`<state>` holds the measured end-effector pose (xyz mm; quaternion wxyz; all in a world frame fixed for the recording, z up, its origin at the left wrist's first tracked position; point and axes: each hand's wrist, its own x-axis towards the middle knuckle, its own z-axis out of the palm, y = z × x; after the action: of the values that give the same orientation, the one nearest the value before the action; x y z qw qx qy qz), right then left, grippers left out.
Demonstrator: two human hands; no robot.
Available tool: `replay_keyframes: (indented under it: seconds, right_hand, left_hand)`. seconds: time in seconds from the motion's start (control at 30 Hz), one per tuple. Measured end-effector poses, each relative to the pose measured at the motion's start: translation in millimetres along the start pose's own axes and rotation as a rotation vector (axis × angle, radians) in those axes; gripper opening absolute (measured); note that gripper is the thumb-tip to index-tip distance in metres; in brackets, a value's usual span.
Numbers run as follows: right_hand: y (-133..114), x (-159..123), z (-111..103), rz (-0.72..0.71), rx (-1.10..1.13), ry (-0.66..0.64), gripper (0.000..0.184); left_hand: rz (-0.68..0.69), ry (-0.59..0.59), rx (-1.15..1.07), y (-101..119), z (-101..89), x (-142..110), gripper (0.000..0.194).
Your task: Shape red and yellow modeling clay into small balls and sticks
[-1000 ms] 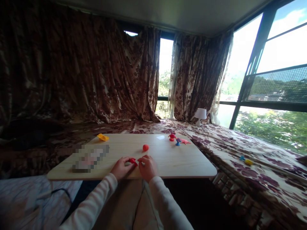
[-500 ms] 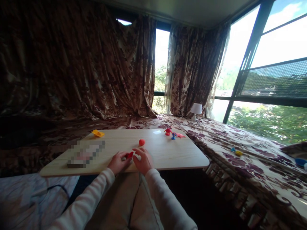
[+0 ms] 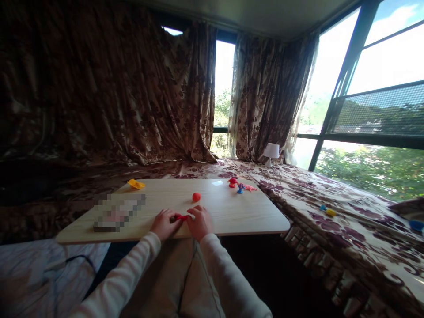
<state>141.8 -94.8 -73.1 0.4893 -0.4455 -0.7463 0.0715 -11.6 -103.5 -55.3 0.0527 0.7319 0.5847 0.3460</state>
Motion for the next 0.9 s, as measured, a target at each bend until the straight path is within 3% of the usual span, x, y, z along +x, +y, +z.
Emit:
replay_keyframes:
  seconds: [0.13,0.4,0.57,0.9]
  right_hand:
    - [-1.4,-1.4,-2.2,-0.038,0.022,0.042,0.036]
    - [-3.6,-0.2,-2.9,0.0,0.011,0.013,0.04]
    - [-5.3,-1.3,-5.5,-0.097,0.003,-0.04,0.044]
    - [-7.8,-2.4,-7.3,-0.139,-0.044,-0.097,0.053]
  left_hand:
    - [-0.016,-0.017,0.037,4.0,-2.9,-0.9,0.015]
    - [-0.014,-0.019,0.025,1.6,-1.5,-0.5,0.012]
    - [-0.009,-0.04,0.04,2.6,-2.1,-0.6,0.017]
    - [-0.006,-0.038,0.037,2.4,-2.5,-0.3,0.017]
